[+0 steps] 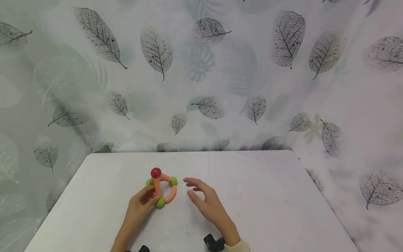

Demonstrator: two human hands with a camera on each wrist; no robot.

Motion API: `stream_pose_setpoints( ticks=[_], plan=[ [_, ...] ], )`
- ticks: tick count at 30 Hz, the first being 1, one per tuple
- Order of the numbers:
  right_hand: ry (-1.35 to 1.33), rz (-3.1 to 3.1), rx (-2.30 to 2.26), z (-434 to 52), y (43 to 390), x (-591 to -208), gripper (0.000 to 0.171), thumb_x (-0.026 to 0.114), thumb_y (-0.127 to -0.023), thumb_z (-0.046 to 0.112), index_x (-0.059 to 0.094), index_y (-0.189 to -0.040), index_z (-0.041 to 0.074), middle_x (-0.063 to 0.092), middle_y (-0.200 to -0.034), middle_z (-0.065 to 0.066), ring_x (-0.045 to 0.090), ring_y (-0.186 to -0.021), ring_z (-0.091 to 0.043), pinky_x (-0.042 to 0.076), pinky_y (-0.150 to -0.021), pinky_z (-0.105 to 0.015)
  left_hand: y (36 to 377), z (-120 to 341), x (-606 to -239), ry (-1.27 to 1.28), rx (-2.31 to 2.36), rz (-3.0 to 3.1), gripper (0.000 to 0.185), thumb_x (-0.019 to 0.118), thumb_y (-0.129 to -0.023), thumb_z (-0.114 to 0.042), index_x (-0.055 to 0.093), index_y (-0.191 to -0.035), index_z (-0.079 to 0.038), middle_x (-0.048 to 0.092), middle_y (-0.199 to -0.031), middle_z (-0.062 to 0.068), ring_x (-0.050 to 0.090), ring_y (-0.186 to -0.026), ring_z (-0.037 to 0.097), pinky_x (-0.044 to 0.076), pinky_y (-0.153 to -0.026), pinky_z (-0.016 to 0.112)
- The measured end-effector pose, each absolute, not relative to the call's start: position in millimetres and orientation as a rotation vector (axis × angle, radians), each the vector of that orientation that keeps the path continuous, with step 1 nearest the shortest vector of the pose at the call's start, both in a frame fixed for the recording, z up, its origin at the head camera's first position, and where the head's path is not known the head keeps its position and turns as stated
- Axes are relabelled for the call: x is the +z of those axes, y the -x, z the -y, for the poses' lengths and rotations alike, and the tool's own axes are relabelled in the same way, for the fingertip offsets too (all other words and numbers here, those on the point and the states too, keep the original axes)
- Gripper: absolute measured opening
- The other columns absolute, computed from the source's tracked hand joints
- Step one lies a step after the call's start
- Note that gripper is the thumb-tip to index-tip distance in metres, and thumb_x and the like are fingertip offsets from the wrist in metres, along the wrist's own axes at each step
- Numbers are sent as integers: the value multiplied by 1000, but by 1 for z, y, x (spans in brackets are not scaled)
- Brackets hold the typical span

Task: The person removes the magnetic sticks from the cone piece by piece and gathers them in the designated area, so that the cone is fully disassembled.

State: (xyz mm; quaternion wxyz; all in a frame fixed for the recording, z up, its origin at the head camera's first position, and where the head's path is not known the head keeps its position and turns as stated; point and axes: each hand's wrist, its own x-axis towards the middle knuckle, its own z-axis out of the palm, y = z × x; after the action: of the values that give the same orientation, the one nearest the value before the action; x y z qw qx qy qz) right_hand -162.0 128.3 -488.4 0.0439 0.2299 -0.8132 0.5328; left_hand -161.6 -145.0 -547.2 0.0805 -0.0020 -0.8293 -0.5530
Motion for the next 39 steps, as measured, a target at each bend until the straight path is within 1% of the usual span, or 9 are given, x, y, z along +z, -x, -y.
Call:
stream_pose_setpoints(
  ticks=[4,8,15,17,23,27,31,34,39],
  plan=[
    [-771,2492,1591,-127,167,-487,39,59,-107,29,59,-145,20,66,-143,7,66,-126,-15,56,-104,-38,162,143,-551,58,-1688,2485,40,82,-89,-18,72,-128,-15,77,-119,2,65,-91,6,54,-84,20],
    [-848,2494,1537,-127,172,-485,39,57,-108,26,58,-146,20,66,-143,4,65,-127,-18,57,-104,-40,162,140,-552,99,-1703,2507,39,83,-88,-18,73,-126,-17,77,-115,0,64,-88,6,54,-82,21],
    [-888,2497,1473,-130,180,-478,40,60,-106,22,58,-146,19,64,-145,4,65,-129,-19,57,-104,-42,160,137,-550,178,-1794,2537,38,83,-87,-16,74,-125,-16,73,-100,-1,63,-87,6,53,-81,20],
    [-890,2489,1464,-131,182,-477,40,61,-106,20,59,-146,18,65,-145,3,65,-129,-19,57,-104,-41,160,137,-551,217,-1819,2551,39,83,-88,-17,74,-125,-16,72,-99,0,63,-89,7,53,-82,20],
    [-898,2479,1469,-133,182,-475,41,63,-105,18,59,-146,17,65,-145,1,65,-129,-21,57,-104,-41,161,137,-553,439,-1830,2543,35,81,-90,-18,73,-124,-13,74,-106,4,64,-94,11,54,-84,21],
    [-932,2481,1490,-131,183,-475,44,66,-103,19,58,-146,17,65,-145,0,63,-131,-20,56,-105,-40,161,135,-554,591,-1852,2532,34,78,-93,-17,72,-126,-12,74,-109,7,63,-93,8,54,-83,21],
    [-1000,2462,1496,-130,183,-477,47,68,-102,21,56,-147,15,65,-144,-1,61,-132,-18,55,-105,-41,160,130,-555,699,-1886,2545,34,76,-95,-18,71,-128,-11,73,-107,8,61,-90,4,52,-83,22],
    [-1056,2450,1504,-130,183,-477,49,68,-102,19,56,-148,14,64,-145,-1,60,-134,-17,54,-107,-41,160,127,-555,771,-1898,2536,33,74,-96,-17,72,-128,-9,73,-104,10,60,-88,3,52,-82,22],
    [-1131,2462,1505,-129,184,-478,50,69,-101,19,55,-149,14,63,-148,-1,59,-138,-23,50,-113,-42,161,126,-556,849,-1927,2506,25,69,-99,-14,73,-124,-12,72,-100,9,61,-88,4,53,-82,23]
  ],
)
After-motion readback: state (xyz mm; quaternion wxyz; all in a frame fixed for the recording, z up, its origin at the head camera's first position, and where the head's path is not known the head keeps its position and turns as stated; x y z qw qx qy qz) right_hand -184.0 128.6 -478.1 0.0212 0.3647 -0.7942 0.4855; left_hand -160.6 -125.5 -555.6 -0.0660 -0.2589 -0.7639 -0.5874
